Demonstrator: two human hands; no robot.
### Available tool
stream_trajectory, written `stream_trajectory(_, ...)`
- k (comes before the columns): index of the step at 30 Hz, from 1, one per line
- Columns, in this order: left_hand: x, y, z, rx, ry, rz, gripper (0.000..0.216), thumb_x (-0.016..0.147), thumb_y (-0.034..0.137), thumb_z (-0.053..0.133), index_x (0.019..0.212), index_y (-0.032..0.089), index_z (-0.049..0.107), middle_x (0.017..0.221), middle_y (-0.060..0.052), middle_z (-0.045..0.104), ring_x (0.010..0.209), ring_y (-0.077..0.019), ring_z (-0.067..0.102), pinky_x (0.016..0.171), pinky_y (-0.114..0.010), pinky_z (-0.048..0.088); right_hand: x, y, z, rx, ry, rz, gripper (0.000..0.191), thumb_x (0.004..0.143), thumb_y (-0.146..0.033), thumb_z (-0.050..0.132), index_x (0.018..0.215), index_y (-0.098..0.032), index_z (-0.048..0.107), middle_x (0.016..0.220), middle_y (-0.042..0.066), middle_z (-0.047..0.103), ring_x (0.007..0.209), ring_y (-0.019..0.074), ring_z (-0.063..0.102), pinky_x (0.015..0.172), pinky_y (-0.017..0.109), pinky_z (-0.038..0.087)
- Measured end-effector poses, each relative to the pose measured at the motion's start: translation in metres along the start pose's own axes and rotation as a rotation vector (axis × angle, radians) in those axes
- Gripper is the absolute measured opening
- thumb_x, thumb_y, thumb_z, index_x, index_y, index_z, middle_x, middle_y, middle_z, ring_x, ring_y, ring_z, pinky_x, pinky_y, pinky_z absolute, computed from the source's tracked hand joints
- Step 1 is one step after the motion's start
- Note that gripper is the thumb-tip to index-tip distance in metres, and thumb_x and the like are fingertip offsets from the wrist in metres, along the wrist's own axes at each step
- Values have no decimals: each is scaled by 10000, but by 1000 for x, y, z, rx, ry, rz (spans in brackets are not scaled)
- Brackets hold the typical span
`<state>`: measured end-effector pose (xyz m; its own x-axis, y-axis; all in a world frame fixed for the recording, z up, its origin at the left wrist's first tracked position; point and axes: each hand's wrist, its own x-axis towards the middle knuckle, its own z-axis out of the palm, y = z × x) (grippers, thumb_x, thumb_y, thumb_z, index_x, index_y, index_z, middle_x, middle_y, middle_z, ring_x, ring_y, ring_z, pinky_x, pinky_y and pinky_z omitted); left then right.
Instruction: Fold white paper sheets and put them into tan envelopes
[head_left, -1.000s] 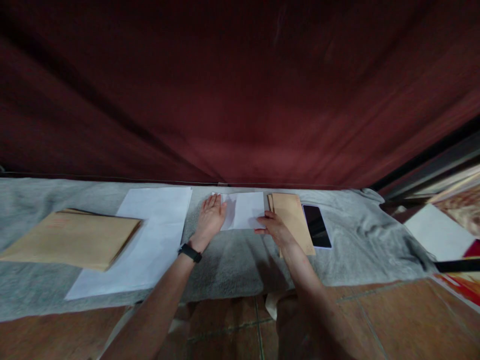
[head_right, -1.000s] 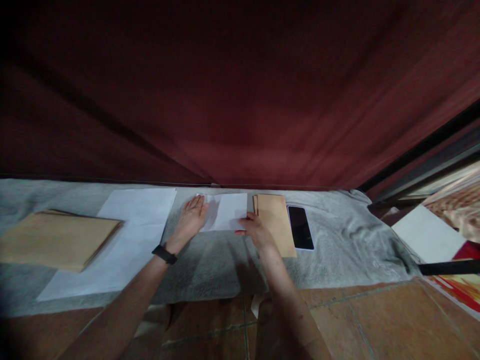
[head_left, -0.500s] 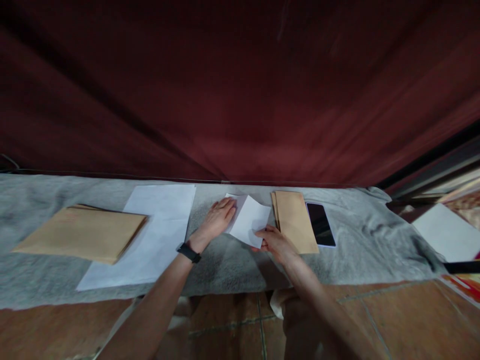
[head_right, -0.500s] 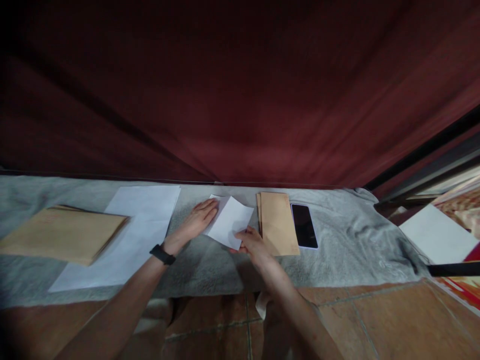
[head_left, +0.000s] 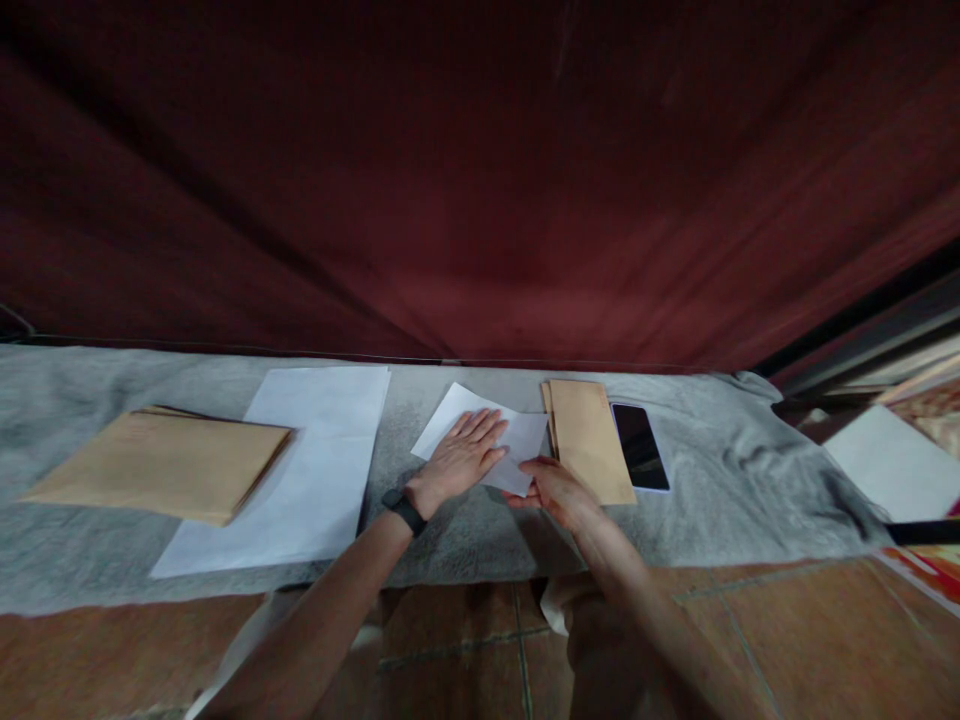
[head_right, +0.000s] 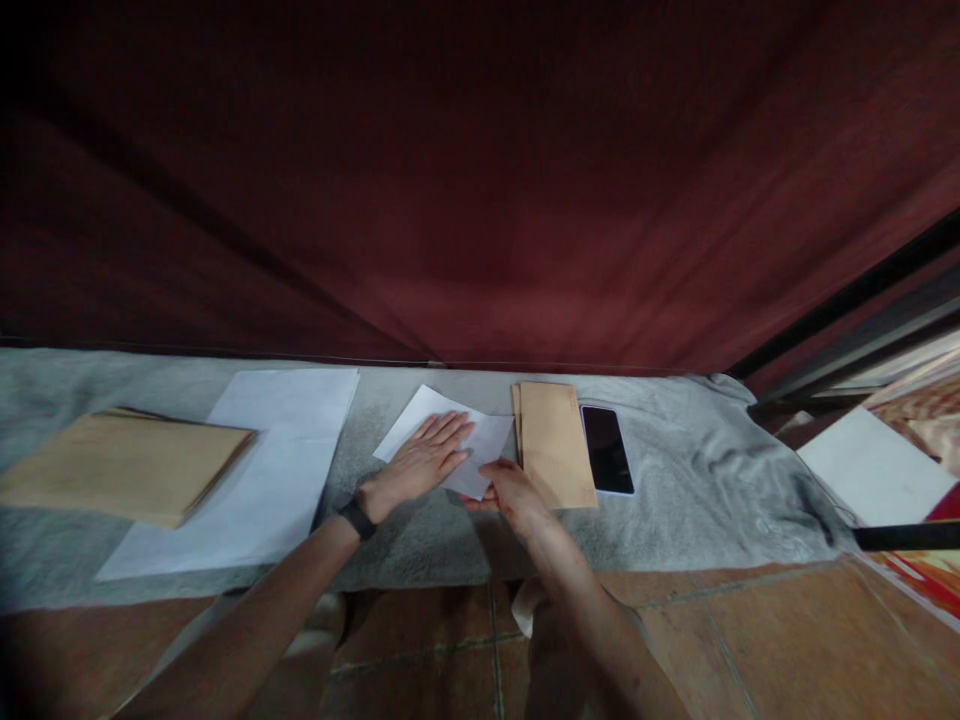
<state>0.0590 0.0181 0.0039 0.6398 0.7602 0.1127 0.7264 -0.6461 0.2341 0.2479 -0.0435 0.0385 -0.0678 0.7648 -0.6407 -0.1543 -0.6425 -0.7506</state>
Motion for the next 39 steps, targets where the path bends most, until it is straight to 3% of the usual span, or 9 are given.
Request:
stream_trajectory(8, 7, -17, 4, 91, 86, -185, 549, 1071, 438, 298, 1570, 240, 413, 1630, -34, 402, 1550, -244, 283, 1285, -481, 157, 4, 5, -3, 33, -7, 12, 179, 779, -226, 597, 936, -199, 678, 788, 66, 777, 678, 218, 736, 656, 322, 606)
stream_trajectory(17, 2, -30, 0, 130, 169, -484, 594, 1055, 380, 289, 1580, 118, 380, 1631, -122, 382, 1548, -308, 277, 1268, -524, 161, 7, 5, -4, 49, 41, -61, 175, 725, -261, 669, 895, -219, 672, 792, 49, 763, 674, 223, 722, 629, 340, 610)
stream_trajectory(21, 0, -32, -2, 134, 212, -522, 599, 1053, 365, 281, 1553, 61, 409, 1615, -165, 401, 1532, -330, 310, 1262, -528, 189, 9, 5, -5, 16, 92, -110, 198, 698, -298, 685, 879, -220, 669, 777, 37, 753, 698, 225, 720, 594, 313, 567)
stream_trajectory(26, -2, -21, -7, 54, 254, -399, 592, 1057, 352, 273, 1539, 41, 420, 1640, -183, 351, 1537, -309, 304, 1261, -491, 240, 15, 4, -3, 15, 140, -155, 238, 659, -306, 682, 882, -223, 672, 756, 19, 739, 694, 204, 689, 567, 272, 506)
stream_trajectory(31, -6, -2, 1, -25, 142, -125, 566, 1074, 392, 261, 1535, 123, 448, 1635, -119, 386, 1536, -260, 314, 1263, -490, 261, 20, 10, 10, 33, 106, -169, 227, 630, -314, 706, 834, -231, 651, 738, 6, 732, 671, 193, 672, 570, 266, 482)
stream_trajectory(39, -10, 13, 11, 40, 108, 32, 559, 1082, 431, 309, 1546, 144, 429, 1626, -120, 401, 1536, -232, 317, 1273, -459, 228, 25, 5, 5, 249, 132, -221, 357, 673, -447, 717, 957, -246, 639, 879, 30, 767, 756, 219, 715, 602, 302, 533)
